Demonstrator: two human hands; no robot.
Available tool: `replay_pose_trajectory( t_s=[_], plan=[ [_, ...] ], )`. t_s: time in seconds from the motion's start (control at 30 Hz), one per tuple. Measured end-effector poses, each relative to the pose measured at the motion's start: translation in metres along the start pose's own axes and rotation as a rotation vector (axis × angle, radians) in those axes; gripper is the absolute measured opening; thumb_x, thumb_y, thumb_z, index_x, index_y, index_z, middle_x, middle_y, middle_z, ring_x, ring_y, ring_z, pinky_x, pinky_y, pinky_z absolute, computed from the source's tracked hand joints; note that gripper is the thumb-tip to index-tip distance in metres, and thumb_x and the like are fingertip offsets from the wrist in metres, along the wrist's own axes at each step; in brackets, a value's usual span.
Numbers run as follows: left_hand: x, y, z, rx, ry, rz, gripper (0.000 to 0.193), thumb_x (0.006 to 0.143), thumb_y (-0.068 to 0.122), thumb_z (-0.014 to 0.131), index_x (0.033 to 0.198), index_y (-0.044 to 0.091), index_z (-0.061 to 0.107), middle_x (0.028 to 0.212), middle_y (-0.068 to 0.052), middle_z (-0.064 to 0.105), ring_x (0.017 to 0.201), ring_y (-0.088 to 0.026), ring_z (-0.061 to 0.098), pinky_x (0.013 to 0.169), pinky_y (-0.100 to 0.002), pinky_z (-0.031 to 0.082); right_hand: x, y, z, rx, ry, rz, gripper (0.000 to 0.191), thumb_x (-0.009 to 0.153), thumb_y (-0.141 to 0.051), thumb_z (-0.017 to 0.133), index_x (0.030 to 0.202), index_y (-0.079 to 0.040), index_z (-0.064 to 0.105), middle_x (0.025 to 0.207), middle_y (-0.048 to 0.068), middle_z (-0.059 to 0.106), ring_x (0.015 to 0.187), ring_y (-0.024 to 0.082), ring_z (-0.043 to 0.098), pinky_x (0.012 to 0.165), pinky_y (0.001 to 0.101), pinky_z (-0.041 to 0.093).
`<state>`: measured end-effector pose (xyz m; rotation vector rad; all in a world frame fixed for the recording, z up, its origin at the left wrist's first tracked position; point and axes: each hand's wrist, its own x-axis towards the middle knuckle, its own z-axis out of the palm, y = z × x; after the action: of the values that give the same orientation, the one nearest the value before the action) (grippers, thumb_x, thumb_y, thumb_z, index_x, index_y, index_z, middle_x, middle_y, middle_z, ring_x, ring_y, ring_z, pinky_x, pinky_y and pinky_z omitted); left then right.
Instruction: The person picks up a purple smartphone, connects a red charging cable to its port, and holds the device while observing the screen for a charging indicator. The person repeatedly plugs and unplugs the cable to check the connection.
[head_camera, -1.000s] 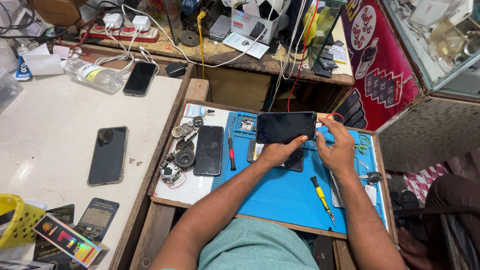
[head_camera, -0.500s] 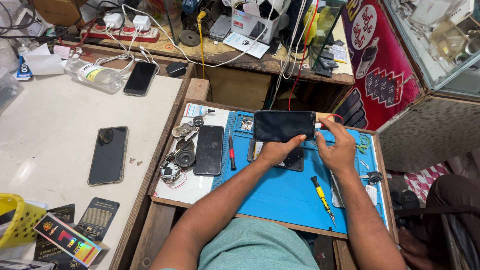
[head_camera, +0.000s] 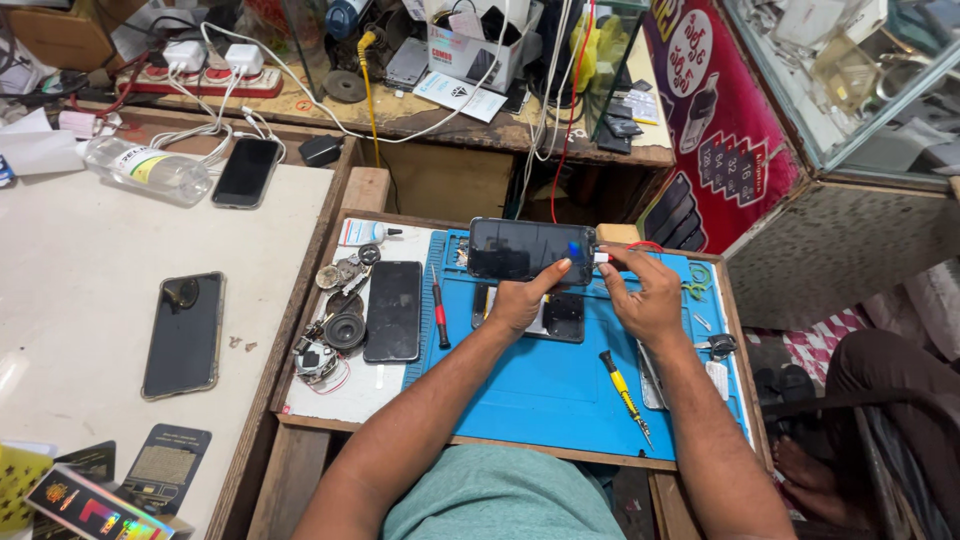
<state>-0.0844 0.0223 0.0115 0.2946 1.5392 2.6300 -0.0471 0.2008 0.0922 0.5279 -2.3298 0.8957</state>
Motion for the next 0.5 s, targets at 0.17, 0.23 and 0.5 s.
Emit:
replay_pose_trajectory(
  t_s=[0.17,0.23,0.5],
  plan=[
    [-0.0004,0.0020,-0.0008,0.016,-0.005,0.046,0.026,0.093,0.024,0.077,0.109,0.004,0.073,0.103,-0.002,0.072,0.095,-0.012,0.067,0.086,-0.028,0.055,-0.0003,0.0034,0.0022,-0.018,-0.018,-0.016,0.020,0.096,-0.016,0.074,0.112,-0.004,0.075,0.096,0.013,0.077,0.086,0.025,0.075,0.074,0.0328,0.056],
    [-0.0001,0.0019,0.0005,0.016,0.002,0.060,0.026,0.092,0.024,0.077,0.109,0.005,0.073,0.103,-0.002,0.072,0.094,-0.011,0.066,0.085,-0.028,0.055,-0.0007,0.0043,0.0023,-0.005,-0.018,-0.020,0.020,0.097,-0.015,0.073,0.113,-0.003,0.074,0.097,0.013,0.076,0.086,0.025,0.075,0.074,0.0328,0.057],
    [0.0011,-0.0006,-0.0008,0.018,-0.006,-0.003,0.026,0.092,0.025,0.077,0.109,0.006,0.072,0.104,-0.002,0.072,0.094,-0.011,0.067,0.084,-0.027,0.056,-0.0030,0.0071,0.0033,0.002,-0.034,-0.015,0.021,0.097,-0.014,0.071,0.114,-0.002,0.074,0.099,0.014,0.077,0.089,0.025,0.076,0.076,0.0325,0.057]
  ],
)
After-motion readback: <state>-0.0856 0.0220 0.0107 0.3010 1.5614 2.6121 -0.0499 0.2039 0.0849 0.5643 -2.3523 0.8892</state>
